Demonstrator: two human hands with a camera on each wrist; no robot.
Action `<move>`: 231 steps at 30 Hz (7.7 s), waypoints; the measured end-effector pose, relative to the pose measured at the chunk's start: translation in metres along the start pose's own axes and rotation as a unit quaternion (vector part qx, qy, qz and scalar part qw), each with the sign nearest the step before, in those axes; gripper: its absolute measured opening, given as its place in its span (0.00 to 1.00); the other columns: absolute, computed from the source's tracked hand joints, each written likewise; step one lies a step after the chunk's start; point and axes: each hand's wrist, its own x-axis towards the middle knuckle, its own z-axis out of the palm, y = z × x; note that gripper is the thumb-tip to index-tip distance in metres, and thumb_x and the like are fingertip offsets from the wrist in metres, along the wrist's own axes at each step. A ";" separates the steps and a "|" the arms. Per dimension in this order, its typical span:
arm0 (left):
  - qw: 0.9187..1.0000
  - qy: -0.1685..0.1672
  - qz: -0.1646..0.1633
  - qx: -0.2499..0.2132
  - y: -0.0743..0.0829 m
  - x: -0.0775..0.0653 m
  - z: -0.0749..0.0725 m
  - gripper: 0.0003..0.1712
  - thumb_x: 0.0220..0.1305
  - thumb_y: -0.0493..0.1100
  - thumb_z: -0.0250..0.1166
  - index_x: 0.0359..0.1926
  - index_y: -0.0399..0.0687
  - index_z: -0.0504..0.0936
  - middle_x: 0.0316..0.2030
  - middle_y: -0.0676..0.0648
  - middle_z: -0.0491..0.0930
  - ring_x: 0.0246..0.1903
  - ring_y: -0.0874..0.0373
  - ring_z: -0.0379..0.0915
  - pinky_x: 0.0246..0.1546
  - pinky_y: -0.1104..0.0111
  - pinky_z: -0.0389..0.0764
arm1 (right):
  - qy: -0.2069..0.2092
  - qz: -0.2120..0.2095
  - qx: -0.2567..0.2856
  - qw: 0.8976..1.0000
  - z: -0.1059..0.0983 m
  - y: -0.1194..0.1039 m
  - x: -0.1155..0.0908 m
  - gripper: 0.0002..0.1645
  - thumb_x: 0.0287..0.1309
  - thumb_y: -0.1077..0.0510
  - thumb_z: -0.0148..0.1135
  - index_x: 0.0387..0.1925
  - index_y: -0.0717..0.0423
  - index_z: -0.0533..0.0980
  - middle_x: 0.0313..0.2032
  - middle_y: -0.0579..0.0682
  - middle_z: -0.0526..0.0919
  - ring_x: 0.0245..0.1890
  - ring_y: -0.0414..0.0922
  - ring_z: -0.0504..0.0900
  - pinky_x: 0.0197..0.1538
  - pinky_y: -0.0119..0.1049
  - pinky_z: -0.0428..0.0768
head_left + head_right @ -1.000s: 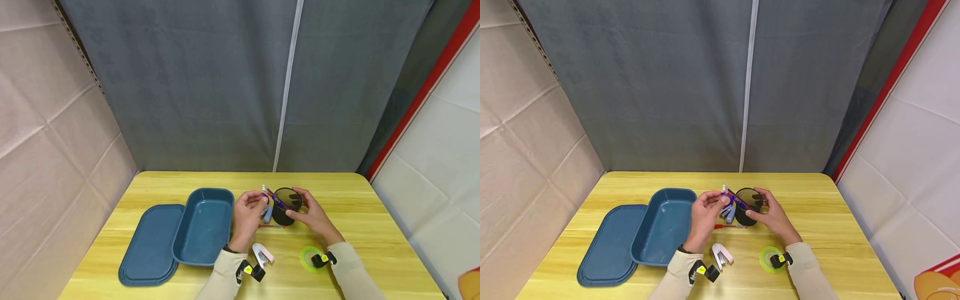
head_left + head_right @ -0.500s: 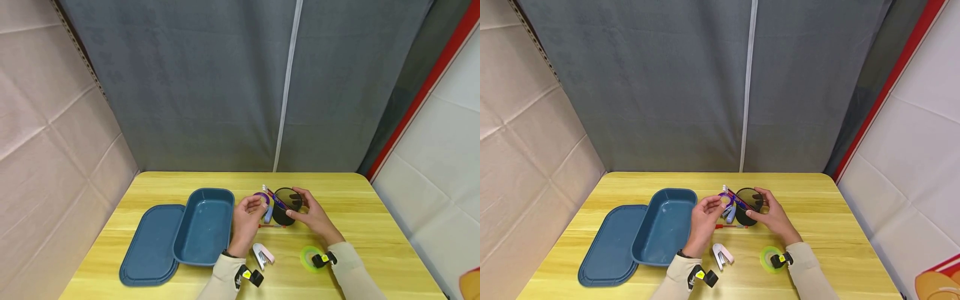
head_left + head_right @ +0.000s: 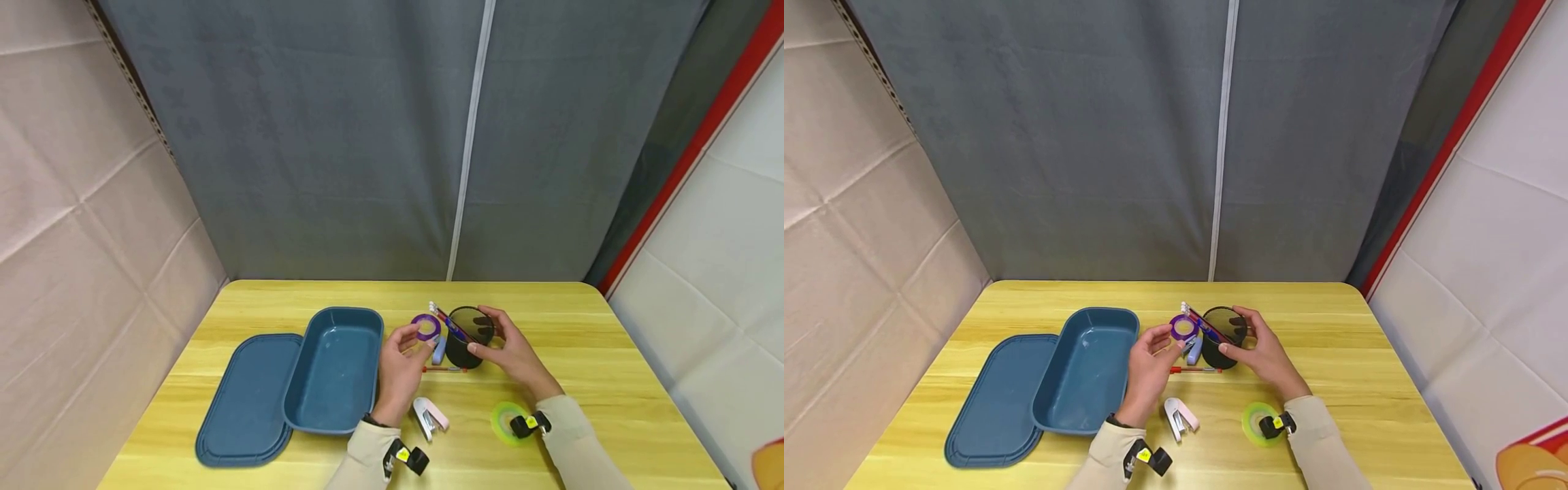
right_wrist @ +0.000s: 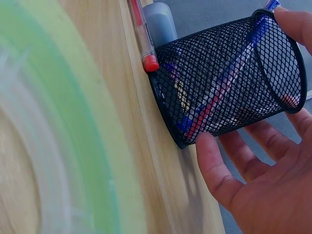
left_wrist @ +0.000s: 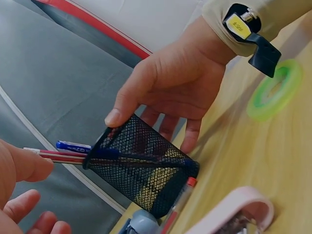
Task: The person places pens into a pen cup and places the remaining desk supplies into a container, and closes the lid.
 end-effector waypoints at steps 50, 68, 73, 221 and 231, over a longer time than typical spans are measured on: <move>0.993 -0.081 -0.068 0.059 -0.043 0.001 -0.007 0.28 0.46 0.26 0.80 0.51 0.38 0.85 0.45 0.38 0.88 0.47 0.48 0.87 0.53 0.58 0.87 | 0.003 0.009 0.008 1.000 0.006 0.000 0.003 0.49 0.63 0.49 0.77 0.79 0.41 0.61 0.71 0.57 0.75 0.67 0.62 0.73 0.64 0.56 0.77; 0.973 -0.213 -0.074 0.054 -0.047 0.003 -0.012 0.26 0.44 0.25 0.81 0.47 0.34 0.84 0.40 0.41 0.88 0.40 0.53 0.89 0.43 0.66 0.89 | 0.007 0.011 0.012 1.000 0.005 0.002 0.004 0.49 0.63 0.48 0.77 0.79 0.42 0.61 0.72 0.58 0.74 0.68 0.62 0.73 0.66 0.64 0.77; 0.965 -0.237 -0.062 0.091 -0.047 0.004 -0.013 0.23 0.43 0.26 0.83 0.41 0.38 0.85 0.34 0.47 0.89 0.34 0.61 0.87 0.38 0.70 0.87 | 0.006 0.012 0.007 1.000 0.004 0.002 0.004 0.49 0.64 0.48 0.76 0.79 0.42 0.61 0.72 0.57 0.74 0.68 0.62 0.72 0.65 0.62 0.77; 0.987 -0.026 -0.006 -0.156 0.038 0.030 0.012 0.16 0.60 0.32 0.76 0.48 0.31 0.84 0.41 0.38 0.86 0.38 0.59 0.83 0.40 0.74 0.86 | 0.003 0.004 0.008 1.000 0.003 0.003 0.005 0.49 0.61 0.49 0.78 0.78 0.41 0.63 0.72 0.58 0.74 0.68 0.63 0.73 0.68 0.68 0.71; 0.991 -0.028 -0.008 -0.130 0.033 0.031 0.021 0.16 0.58 0.34 0.78 0.46 0.33 0.84 0.40 0.38 0.87 0.36 0.58 0.84 0.36 0.73 0.86 | 0.002 -0.003 0.004 1.000 0.003 0.004 0.006 0.49 0.61 0.50 0.78 0.79 0.41 0.63 0.71 0.57 0.75 0.66 0.60 0.75 0.65 0.59 0.73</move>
